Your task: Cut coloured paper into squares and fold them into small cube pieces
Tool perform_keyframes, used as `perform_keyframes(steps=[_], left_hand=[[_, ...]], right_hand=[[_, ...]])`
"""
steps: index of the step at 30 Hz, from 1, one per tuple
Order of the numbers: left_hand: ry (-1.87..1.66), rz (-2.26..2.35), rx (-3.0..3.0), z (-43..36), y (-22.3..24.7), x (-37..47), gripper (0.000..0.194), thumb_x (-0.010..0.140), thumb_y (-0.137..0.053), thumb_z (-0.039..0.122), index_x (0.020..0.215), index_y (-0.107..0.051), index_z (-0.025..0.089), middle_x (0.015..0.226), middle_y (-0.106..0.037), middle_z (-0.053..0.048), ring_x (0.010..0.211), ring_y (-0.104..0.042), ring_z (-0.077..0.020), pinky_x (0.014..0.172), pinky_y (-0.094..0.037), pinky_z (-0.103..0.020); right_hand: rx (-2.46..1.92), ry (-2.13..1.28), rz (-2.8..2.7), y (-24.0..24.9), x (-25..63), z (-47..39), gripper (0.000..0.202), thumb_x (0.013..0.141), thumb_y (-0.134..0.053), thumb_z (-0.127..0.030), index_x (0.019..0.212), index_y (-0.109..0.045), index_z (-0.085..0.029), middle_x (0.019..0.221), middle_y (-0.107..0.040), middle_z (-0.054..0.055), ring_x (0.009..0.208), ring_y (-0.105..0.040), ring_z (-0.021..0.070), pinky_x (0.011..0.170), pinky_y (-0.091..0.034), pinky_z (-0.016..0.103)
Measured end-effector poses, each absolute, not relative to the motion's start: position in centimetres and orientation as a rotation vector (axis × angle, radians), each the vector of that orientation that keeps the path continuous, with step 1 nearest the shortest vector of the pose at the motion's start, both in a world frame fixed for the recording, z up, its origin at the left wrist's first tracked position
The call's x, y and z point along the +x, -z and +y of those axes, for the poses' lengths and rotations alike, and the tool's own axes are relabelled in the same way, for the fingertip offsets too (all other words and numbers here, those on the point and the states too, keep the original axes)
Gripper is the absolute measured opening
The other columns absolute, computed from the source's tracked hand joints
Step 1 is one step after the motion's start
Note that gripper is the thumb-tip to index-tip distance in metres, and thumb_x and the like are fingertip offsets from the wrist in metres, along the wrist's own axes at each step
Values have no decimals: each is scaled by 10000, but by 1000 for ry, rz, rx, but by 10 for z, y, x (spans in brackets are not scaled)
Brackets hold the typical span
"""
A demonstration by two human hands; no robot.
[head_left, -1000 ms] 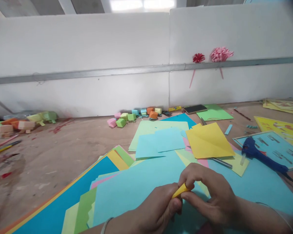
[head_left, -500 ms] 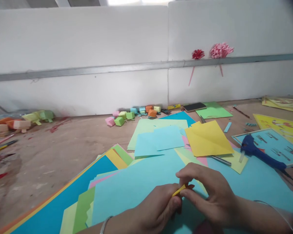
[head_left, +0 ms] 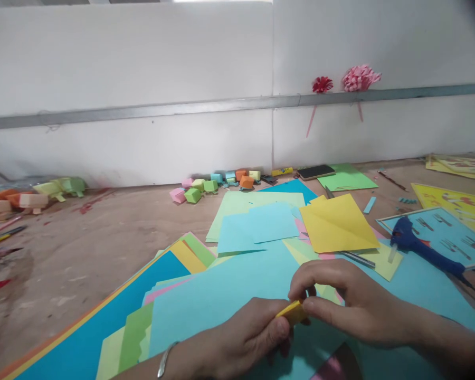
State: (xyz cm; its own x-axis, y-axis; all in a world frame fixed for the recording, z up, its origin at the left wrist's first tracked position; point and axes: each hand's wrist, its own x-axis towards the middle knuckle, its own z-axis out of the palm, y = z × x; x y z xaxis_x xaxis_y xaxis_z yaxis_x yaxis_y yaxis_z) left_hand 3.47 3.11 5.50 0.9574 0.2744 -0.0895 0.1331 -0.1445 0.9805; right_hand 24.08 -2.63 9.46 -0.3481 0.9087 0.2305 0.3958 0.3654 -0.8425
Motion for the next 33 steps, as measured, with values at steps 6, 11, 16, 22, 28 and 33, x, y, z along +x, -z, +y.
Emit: perform_keyframes(steps=[6,11,16,22,28,33], left_hand=[[9,274,1756,38,-59,34,586,946,-228,661,807,-515,170,710,-500,-2,637,-468,-118,601,-387,-224],[61,271,1786,40,-60,34,576,948,-220,657,814,-503,173,704,-492,2,626,-446,-118,597,-366,-226],[86,328,1797,38,-58,35,543,959,-219,632,770,-453,180,685,-467,10,612,-414,-114,579,-345,-223],[127,360,1799,35,-59,36,478,988,-215,560,768,-419,188,679,-439,22,589,-365,-105,559,-326,-217],[132,378,1780,34,-59,36,498,981,-217,582,763,-426,186,680,-448,21,597,-383,-105,562,-331,-215],[102,404,1767,33,-57,35,531,970,-222,611,756,-446,180,684,-481,12,620,-417,-109,603,-353,-220]], right_hand=[[-1218,-1185,-1964,-102,249,-25,195,839,-604,-129,923,-748,-229,842,-738,14,739,-667,144,646,-540,218],[-1238,-1170,-2008,-102,250,-25,314,781,-569,-31,908,-766,-238,825,-753,-13,736,-684,135,668,-530,209],[-1335,-911,-2077,-95,245,-26,272,749,-559,-24,811,-752,-206,731,-731,-8,642,-651,125,583,-476,208],[-1377,-782,-2140,-90,242,-28,226,746,-578,-31,766,-732,-195,703,-718,-9,621,-629,119,582,-447,214],[-1391,-781,-2097,-89,241,-32,208,749,-576,-43,731,-714,-198,693,-713,-18,622,-618,112,593,-435,209],[-1447,-827,-1980,-92,235,-35,197,712,-554,-41,681,-689,-182,670,-697,-23,612,-594,95,599,-425,186]])
